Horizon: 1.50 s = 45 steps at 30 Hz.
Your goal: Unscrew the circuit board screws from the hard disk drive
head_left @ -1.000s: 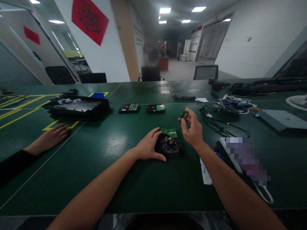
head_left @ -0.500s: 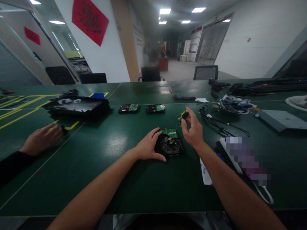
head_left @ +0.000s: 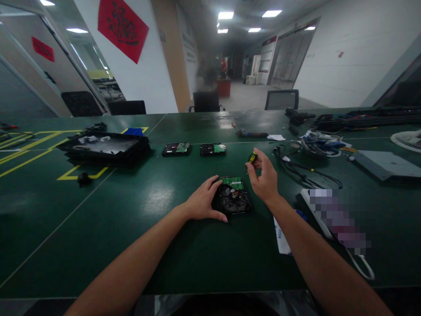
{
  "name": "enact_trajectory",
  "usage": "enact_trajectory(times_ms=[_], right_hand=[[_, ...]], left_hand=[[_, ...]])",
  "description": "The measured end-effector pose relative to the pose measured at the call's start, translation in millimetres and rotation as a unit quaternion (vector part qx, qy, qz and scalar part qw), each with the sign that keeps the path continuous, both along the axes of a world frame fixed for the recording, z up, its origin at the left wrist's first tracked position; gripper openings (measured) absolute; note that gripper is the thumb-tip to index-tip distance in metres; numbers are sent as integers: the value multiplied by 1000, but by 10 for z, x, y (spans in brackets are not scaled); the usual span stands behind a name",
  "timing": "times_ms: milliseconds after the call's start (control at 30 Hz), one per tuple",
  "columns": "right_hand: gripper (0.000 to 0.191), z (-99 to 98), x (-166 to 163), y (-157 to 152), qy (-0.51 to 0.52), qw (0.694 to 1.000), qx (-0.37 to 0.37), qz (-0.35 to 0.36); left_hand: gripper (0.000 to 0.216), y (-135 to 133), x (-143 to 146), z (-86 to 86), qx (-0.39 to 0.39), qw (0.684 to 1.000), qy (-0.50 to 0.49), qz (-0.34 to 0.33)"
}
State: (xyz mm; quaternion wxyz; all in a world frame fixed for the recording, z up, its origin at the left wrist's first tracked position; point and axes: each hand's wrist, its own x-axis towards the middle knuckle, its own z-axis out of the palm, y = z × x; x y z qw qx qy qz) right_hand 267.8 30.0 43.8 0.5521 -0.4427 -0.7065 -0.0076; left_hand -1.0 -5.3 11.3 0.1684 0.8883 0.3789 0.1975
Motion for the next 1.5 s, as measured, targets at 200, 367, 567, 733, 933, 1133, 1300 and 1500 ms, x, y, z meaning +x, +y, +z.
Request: enact_trajectory(times_ms=[200, 367, 567, 733, 933, 1133, 1300, 1500], right_hand=[[57, 4, -12, -5, 2, 1000, -1, 2], [56, 7, -16, -6, 10, 1000, -3, 7], [56, 15, -17, -14, 1, 1000, 6, -4], [57, 10, -12, -3, 16, 1000, -12, 14], [55, 14, -21, -20, 0, 1000, 12, -12], [56, 8, -31, -13, 31, 999, -18, 22], [57, 2, -23, -4, 9, 1000, 10, -21], [57, 12, -12, -11, -4, 1000, 6, -11]], left_hand=[[135, -2, -2, -8, -3, 1000, -7, -1], [135, -1, -6, -15, -4, 1000, -3, 0], [135, 1, -4, -14, 0, 1000, -7, 0], [135, -2, -5, -8, 0, 1000, -6, 0], [135, -8, 2, 5, -1, 1000, 4, 1], [135, -6, 3, 10, -3, 1000, 7, 0], [136, -2, -2, 1, -6, 1000, 0, 0], [137, 0, -1, -11, -6, 1000, 1, 2]])
